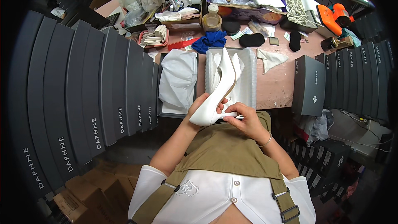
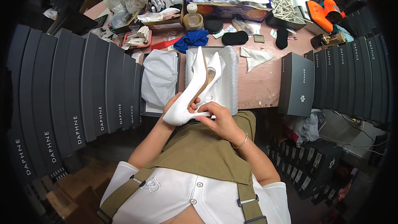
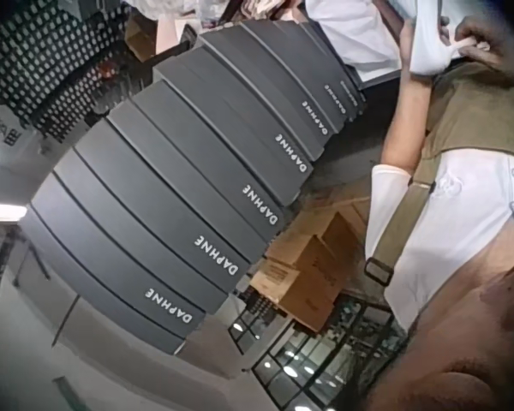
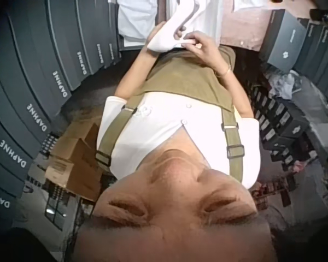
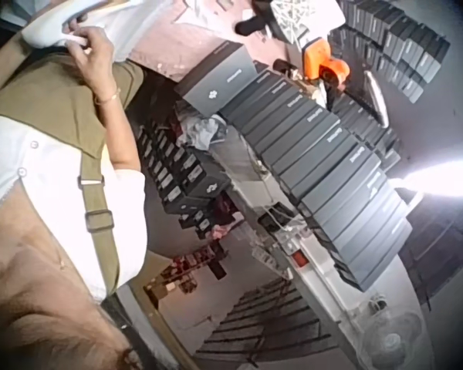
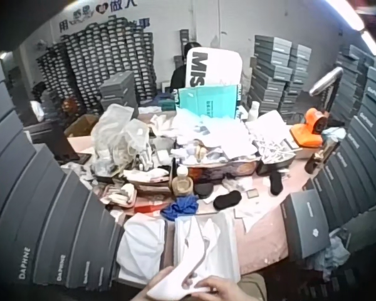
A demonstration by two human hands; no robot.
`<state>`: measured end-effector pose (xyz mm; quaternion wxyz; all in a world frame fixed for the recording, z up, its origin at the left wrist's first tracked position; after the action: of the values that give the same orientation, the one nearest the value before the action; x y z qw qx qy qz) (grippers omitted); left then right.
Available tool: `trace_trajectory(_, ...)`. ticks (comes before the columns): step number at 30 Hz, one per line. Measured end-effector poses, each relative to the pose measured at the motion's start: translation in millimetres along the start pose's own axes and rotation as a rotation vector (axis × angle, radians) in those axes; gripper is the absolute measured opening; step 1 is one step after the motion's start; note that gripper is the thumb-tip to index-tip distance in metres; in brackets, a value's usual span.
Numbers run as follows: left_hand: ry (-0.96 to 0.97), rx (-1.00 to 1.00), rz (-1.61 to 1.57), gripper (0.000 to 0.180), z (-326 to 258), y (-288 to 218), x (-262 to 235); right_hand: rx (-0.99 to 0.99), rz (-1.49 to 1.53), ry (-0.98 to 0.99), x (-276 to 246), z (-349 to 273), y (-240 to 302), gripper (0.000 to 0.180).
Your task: Inspecting a pair of white high-heeled shoes and packing them into a shoe box with tissue paper.
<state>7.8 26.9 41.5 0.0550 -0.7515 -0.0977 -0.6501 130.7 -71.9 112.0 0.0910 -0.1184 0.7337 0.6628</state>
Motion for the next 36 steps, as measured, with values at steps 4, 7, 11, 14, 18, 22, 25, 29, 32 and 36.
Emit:
trace_trajectory(4,0.025,-0.022,0.085,0.041,-4,-2,-3,0.005,0.025,0.024,5,0,0,0.022)
trace_trajectory(7,0.102,-0.060,0.052,0.049,-6,-3,-17,-0.009,0.019,0.040,8,0,1,0.022)
trace_trajectory(11,0.033,-0.068,0.151,0.045,-4,-6,-5,-0.011,0.018,0.046,9,-1,-1,0.023)
trace_trajectory(14,-0.017,-0.052,0.277,0.043,-4,-8,8,-0.012,-0.023,0.001,8,-2,-5,0.032)
trace_trajectory(18,-0.169,0.075,0.377,0.042,1,-7,13,-0.064,-0.161,-0.141,4,-3,6,0.066)
trace_trajectory(22,-0.245,0.343,0.471,0.043,16,13,26,-0.158,-0.326,-0.139,8,1,18,0.074)
trace_trajectory(25,-0.242,0.450,0.630,0.051,18,8,40,-0.129,-0.139,-0.192,-3,6,12,0.054)
trace_trajectory(29,-0.351,0.570,0.695,0.067,19,-32,27,-0.032,0.740,-0.129,-24,-3,-17,0.054)
trace_trajectory(32,-0.229,0.439,0.613,0.070,22,-54,22,-0.026,1.171,0.014,-24,-7,-16,0.062)
trace_trajectory(36,-0.337,0.521,0.637,0.060,17,-59,7,-0.016,1.373,0.005,-17,-6,-29,0.062)
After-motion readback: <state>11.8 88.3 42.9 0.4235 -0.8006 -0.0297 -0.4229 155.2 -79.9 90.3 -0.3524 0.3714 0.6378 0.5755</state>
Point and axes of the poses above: each hand's wrist, its own z-axis towards the middle knuckle, its own x-axis out of the palm, y = z × x, the point moved 4 cm from there along z, towards the middle knuckle, and after that the axes turned 13 degrees about y, right-handed, at the moved point
